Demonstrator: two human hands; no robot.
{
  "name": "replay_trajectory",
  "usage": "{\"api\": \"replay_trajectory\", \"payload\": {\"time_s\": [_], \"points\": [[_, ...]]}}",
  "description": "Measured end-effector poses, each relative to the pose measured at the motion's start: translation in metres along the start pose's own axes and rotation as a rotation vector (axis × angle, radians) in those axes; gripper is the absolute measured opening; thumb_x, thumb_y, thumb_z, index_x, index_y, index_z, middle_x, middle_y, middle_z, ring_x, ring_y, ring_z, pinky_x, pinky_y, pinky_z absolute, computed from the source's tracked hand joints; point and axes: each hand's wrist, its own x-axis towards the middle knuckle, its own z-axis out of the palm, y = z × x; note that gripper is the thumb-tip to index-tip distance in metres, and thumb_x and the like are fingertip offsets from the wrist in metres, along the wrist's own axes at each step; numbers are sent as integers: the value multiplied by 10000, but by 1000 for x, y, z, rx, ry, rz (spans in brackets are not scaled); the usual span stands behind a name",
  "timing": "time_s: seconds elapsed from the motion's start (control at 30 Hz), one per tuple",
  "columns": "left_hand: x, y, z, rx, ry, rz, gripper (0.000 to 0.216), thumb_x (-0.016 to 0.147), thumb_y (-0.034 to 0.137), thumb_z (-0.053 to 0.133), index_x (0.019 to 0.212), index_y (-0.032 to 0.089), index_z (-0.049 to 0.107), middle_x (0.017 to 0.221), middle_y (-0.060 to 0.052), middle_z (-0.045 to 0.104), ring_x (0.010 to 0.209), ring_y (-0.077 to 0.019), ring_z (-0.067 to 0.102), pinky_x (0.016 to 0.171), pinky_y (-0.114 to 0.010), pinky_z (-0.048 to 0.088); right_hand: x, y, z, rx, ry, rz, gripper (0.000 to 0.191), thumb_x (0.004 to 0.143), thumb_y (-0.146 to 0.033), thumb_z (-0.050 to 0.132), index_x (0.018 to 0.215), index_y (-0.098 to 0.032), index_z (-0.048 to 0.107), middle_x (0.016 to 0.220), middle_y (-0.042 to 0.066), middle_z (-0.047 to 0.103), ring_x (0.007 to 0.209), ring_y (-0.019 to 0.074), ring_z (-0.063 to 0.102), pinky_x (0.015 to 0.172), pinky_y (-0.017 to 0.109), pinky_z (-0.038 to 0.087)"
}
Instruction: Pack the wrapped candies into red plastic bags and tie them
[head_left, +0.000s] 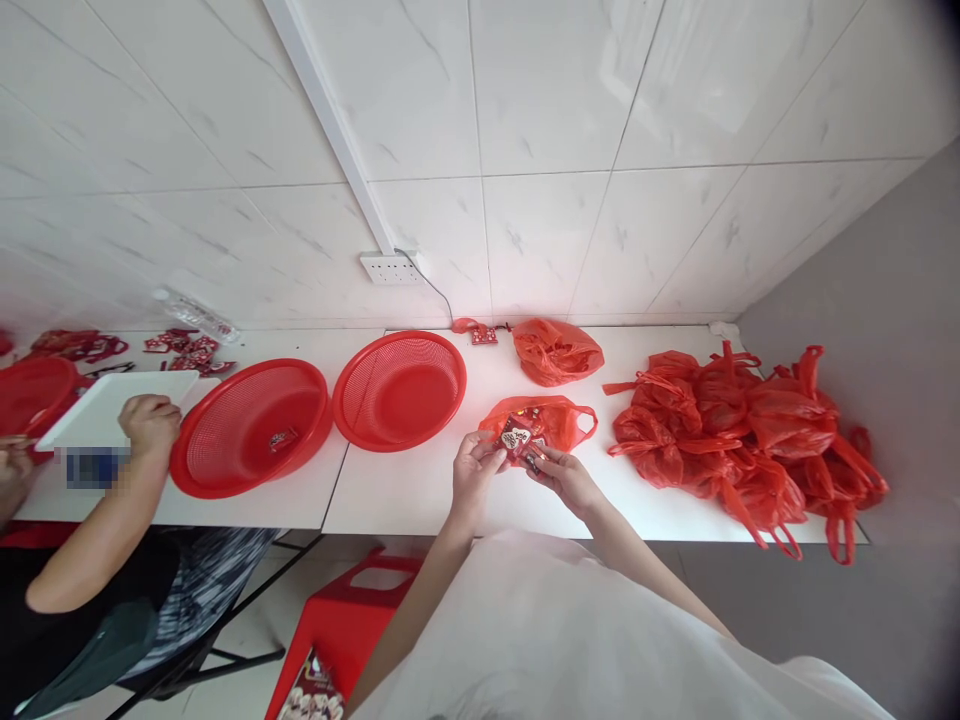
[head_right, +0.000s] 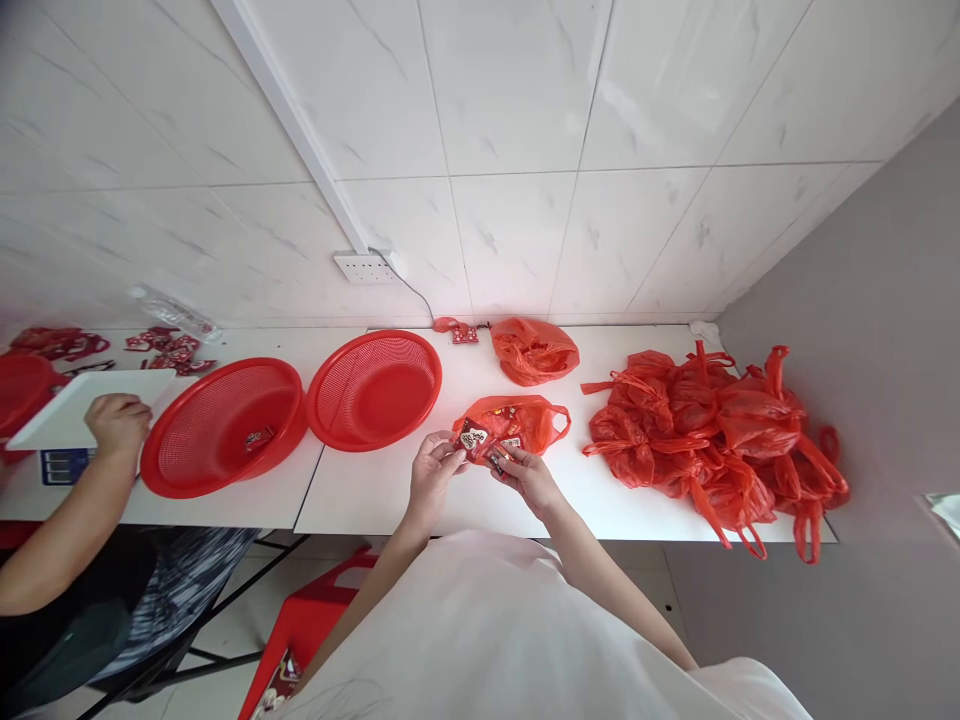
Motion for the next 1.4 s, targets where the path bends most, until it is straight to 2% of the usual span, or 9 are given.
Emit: {"api": "replay_trajectory", "payload": {"time_s": [0.17,0.27,0.4,0.67,0.93,1.03,1.17,1.33,1.4], "points": [[2,-2,-2,17,16,-2,473,648,355,810,1049,181,629,839,-40,718,783,-165,665,700,-281,507,2,4,-1,23,26,-2,412,658,-302,827,1031,-176,704,1074,79,714,1039,205,665,977,344,490],[3,-5,-5,35,25,-43,418,618,361,826,962,158,701,881,-74,740,799,-185,672,703,-291,503,2,5,0,16,14,3,413,666,-306,820,1036,-174,693,1086,81,709,1051,212,660,986,357,485],[5,-9,-8,41,8,-73,316,627,395,817,816,155,739,768,-59,737,725,-178,665,717,-304,495,0,6,3,-2,-12,9,365,670,-323,817,979,-173,692,1072,85,712,1069,234,656,987,382,483],[9,-13,-14,-10,7,-78,287,684,400,783,839,163,741,811,-49,721,713,-136,625,727,-277,474,1,7,2,-25,-7,16,406,677,-333,812,1028,-168,694,1076,91,710,1068,232,657,974,369,493],[57,-51,-14,155,121,-146,348,666,427,760,843,134,698,825,-88,710,768,-180,649,692,-288,480,3,14,-13,65,97,0,374,640,-277,841,970,-164,706,961,67,728,949,211,692,1001,399,483],[72,-65,-14,228,166,-138,298,670,338,748,892,151,682,930,-109,708,857,-214,654,722,-315,492,1,18,-19,90,115,3,382,643,-281,842,979,-153,713,982,70,722,956,196,685,1015,375,476],[76,-73,-23,352,231,-51,300,658,210,727,950,190,661,1114,-108,662,1007,-235,617,876,-358,466,-3,19,-19,93,157,-1,324,662,-327,836,910,-149,727,981,74,721,938,185,684,1000,356,486],[74,-81,-41,548,313,68,361,706,186,669,1061,222,613,1275,-94,576,1266,-263,459,1033,-390,379,-1,15,-15,175,120,-53,336,670,-287,825,962,-158,719,1045,76,724,1016,206,670,1019,368,465],[73,-88,-46,668,298,80,400,719,184,663,1110,220,584,1262,-94,585,1264,-256,468,1048,-393,370,2,16,-16,224,114,-53,365,653,-240,826,988,-151,712,1061,88,724,1030,215,669,1015,359,469]]}}
